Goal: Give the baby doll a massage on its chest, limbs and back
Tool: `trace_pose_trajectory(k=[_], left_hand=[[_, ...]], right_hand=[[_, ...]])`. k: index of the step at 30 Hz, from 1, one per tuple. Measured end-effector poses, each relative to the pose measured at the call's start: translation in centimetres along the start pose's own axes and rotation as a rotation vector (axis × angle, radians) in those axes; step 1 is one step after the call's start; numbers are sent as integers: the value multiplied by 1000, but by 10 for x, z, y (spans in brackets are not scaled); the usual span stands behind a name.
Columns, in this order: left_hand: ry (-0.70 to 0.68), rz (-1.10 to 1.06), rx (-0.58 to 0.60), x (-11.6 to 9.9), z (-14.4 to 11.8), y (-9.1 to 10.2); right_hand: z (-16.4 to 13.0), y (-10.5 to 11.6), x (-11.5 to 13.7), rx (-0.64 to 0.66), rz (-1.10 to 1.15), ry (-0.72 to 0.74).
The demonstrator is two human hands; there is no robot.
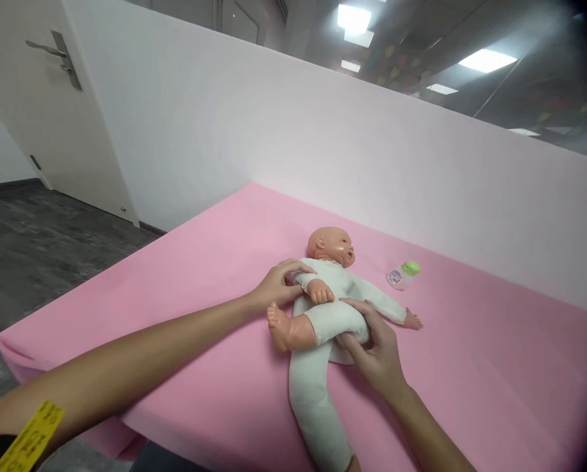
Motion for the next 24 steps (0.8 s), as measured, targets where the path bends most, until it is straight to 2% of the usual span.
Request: trace_pose_trajectory(k=[13,18,22,24], left_hand=[[-40,66,-7,0,0,0],[-25,43,-16,-2,-3,0],[23,43,-83,-7,-5,7],[30,17,-81,-10,-5,6]], right_hand=[[0,0,2,8,-44,10],[-5,-6,-2,-92,-50,-30],[-3,-22,-3,-158,1,-81],[-1,-28,0,-169,21,-79]])
Point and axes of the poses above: each hand's wrist, its own z-axis towards the middle knuckle, its own y-axis out of the back of the hand, x = y × z, the point moved 9 cm from there along z, towards the middle knuckle, and after that the axes turned 3 degrees about -y, right-handed, at the moved point
